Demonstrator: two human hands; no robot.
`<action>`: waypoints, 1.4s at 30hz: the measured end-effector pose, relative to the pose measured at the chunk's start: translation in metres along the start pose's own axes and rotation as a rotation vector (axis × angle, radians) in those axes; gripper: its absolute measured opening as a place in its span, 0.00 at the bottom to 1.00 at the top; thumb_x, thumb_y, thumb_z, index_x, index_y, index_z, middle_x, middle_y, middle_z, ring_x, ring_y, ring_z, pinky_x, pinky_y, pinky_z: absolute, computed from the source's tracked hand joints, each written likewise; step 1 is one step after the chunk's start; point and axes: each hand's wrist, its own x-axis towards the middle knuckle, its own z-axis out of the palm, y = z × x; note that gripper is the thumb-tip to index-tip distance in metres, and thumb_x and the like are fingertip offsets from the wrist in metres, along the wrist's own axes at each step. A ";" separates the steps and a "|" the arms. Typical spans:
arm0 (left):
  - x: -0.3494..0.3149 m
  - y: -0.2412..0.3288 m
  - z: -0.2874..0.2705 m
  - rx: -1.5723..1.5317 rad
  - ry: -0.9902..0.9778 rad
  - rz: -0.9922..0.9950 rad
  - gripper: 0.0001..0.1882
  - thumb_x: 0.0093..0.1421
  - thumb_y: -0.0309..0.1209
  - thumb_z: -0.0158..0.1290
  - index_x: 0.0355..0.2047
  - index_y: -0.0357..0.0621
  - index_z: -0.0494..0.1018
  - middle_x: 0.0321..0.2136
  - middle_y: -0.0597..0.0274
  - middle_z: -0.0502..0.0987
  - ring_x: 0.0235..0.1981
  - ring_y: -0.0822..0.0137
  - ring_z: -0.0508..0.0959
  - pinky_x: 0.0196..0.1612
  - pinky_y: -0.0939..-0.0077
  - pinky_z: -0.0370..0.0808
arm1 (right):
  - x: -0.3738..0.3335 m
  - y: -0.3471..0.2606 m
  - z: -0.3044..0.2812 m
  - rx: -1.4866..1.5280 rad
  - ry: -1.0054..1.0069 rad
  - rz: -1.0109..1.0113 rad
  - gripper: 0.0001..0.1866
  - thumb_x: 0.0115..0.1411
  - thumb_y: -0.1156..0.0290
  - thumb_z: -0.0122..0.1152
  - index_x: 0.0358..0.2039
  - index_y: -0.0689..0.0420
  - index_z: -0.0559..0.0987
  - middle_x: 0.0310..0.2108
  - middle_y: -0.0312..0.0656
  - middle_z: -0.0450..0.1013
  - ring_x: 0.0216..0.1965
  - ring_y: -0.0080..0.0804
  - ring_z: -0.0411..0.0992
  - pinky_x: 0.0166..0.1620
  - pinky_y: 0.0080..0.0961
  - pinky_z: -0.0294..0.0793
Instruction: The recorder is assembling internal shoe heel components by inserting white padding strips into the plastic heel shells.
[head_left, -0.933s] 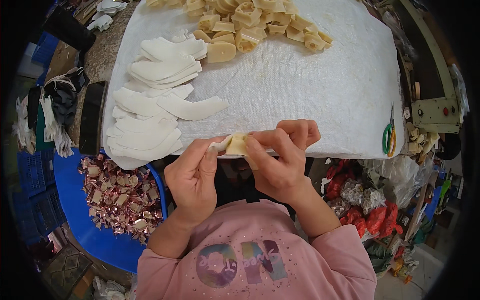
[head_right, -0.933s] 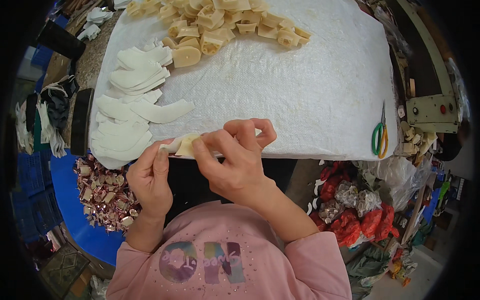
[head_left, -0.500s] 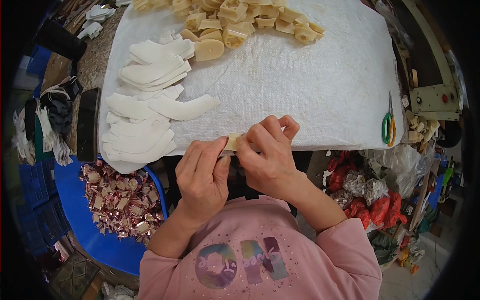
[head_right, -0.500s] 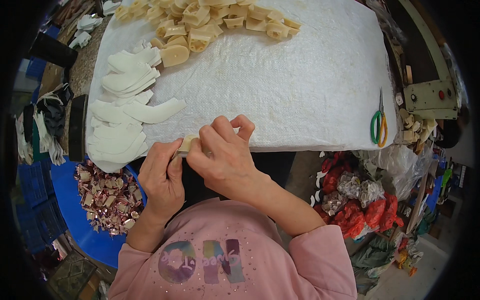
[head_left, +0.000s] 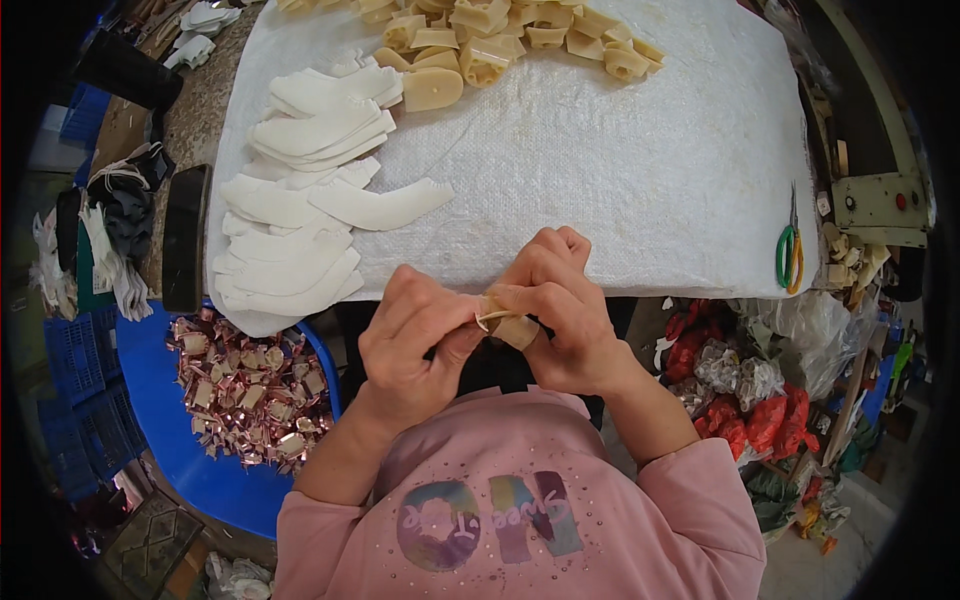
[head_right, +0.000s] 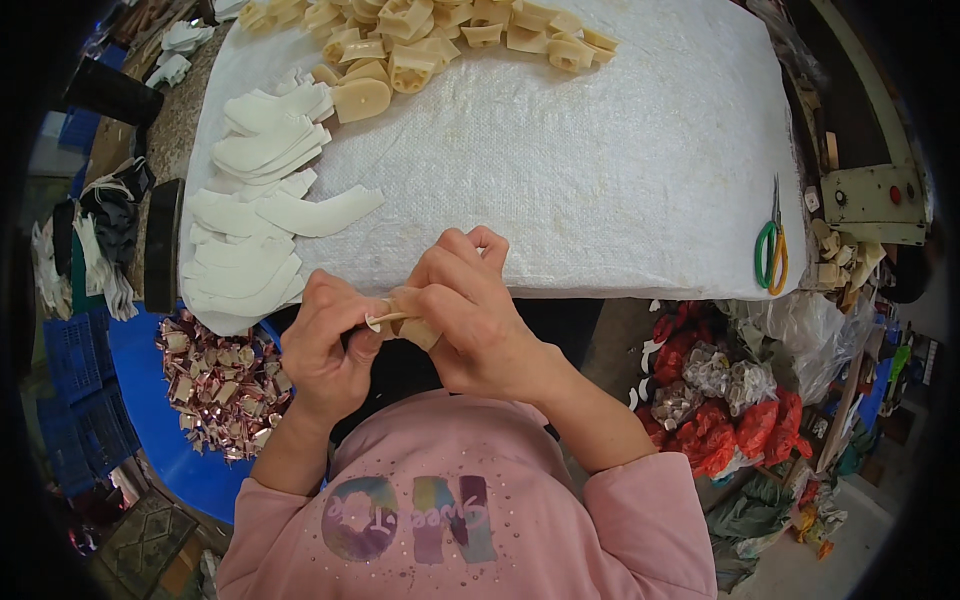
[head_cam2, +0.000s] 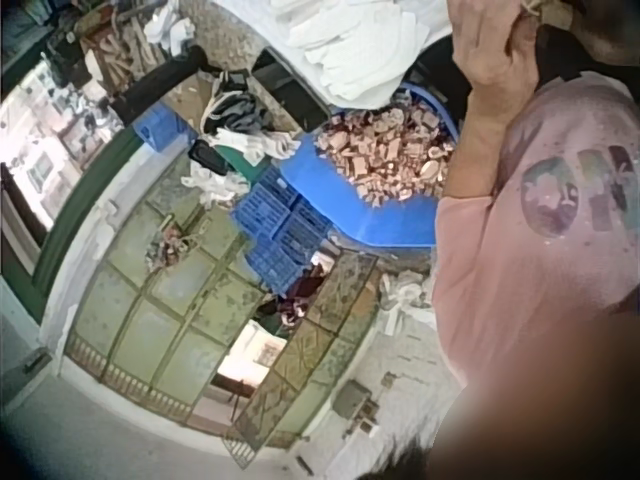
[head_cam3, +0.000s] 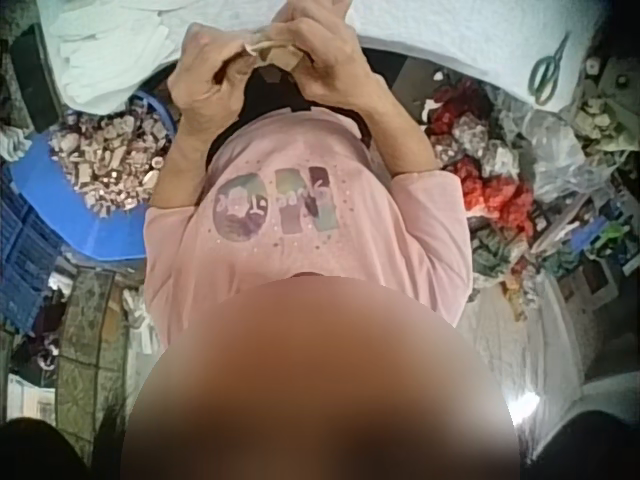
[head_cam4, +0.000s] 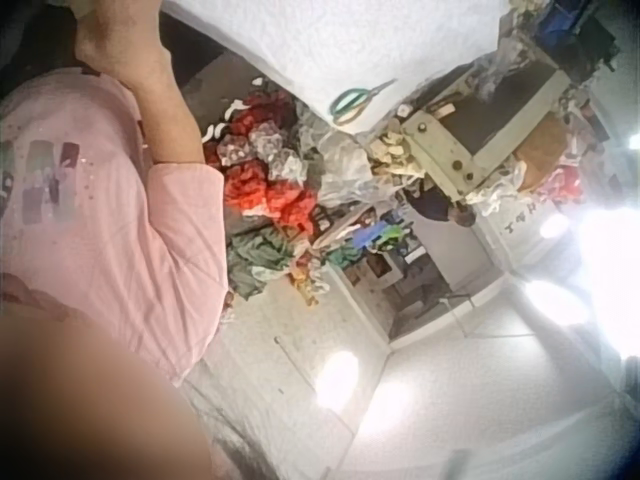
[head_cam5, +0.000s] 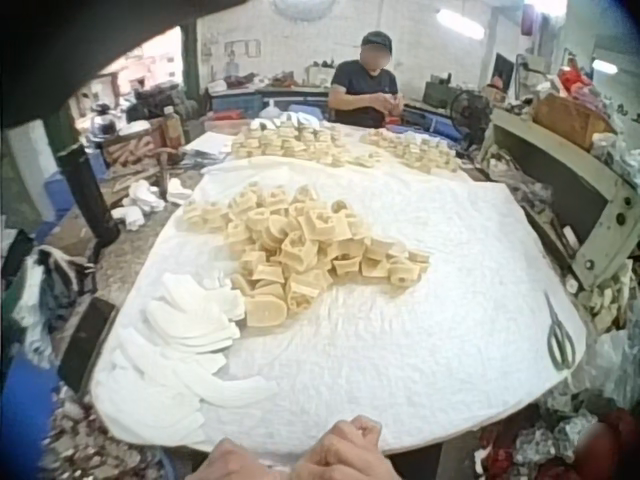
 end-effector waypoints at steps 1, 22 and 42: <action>0.000 0.001 0.001 0.001 0.000 -0.001 0.06 0.54 0.28 0.57 0.29 0.37 0.74 0.19 0.63 0.70 0.21 0.66 0.67 0.23 0.77 0.64 | -0.001 0.000 0.001 0.017 -0.015 0.008 0.16 0.37 0.82 0.59 0.30 0.55 0.73 0.25 0.37 0.62 0.29 0.33 0.60 0.37 0.33 0.48; -0.005 -0.010 -0.018 0.181 0.146 -0.006 0.14 0.39 0.17 0.61 0.27 0.45 0.75 0.21 0.66 0.66 0.26 0.64 0.67 0.29 0.74 0.64 | 0.008 -0.006 0.000 -0.012 0.079 0.005 0.19 0.44 0.72 0.66 0.38 0.57 0.73 0.39 0.43 0.69 0.37 0.35 0.65 0.43 0.35 0.60; -0.001 0.007 0.002 0.323 -0.099 0.205 0.09 0.42 0.18 0.55 0.25 0.40 0.69 0.28 0.59 0.71 0.26 0.64 0.72 0.23 0.73 0.61 | -0.025 -0.026 0.014 1.021 0.294 0.733 0.14 0.64 0.71 0.42 0.44 0.68 0.70 0.43 0.48 0.71 0.43 0.31 0.72 0.47 0.27 0.72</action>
